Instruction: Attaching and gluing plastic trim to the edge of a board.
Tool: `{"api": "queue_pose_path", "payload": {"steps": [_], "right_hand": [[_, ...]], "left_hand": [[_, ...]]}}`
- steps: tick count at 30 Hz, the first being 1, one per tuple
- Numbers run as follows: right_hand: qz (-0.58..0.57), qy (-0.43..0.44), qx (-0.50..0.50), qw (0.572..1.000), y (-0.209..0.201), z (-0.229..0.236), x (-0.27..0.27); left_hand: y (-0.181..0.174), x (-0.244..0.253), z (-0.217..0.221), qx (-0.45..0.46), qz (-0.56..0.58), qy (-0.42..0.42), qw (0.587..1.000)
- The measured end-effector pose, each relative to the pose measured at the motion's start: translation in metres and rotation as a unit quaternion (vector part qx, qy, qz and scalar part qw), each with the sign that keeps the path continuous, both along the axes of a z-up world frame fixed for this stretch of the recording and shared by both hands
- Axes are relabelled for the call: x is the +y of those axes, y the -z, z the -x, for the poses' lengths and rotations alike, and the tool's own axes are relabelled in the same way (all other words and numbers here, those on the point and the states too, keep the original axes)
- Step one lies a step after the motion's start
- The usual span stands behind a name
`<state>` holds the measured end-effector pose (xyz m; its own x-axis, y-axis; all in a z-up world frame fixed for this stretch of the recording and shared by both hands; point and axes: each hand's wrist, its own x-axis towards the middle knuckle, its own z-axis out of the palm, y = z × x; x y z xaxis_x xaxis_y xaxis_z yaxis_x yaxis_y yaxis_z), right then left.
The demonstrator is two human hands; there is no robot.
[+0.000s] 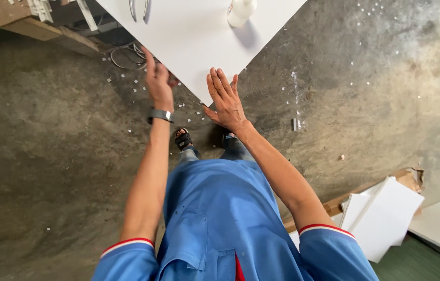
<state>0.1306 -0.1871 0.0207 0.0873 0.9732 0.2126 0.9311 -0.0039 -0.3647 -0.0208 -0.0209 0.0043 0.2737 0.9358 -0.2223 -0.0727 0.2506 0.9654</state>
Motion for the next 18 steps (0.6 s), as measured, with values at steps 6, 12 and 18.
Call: {"api": "queue_pose_path", "payload": {"steps": [6,12,18], "right_hand": [[-0.043,-0.021,0.004,0.999,0.004,-0.005,-0.001],[-0.055,-0.024,0.027,0.998,0.006,-0.006,0.001],[0.009,-0.040,0.025,0.999,-0.009,-0.010,0.000]], "left_hand": [[-0.022,-0.041,-0.019,0.105,-0.048,0.027,0.993],[-0.047,-0.043,-0.028,0.074,-0.026,0.026,0.997],[-0.041,-0.043,-0.035,0.119,-0.034,0.012,0.992]]}}
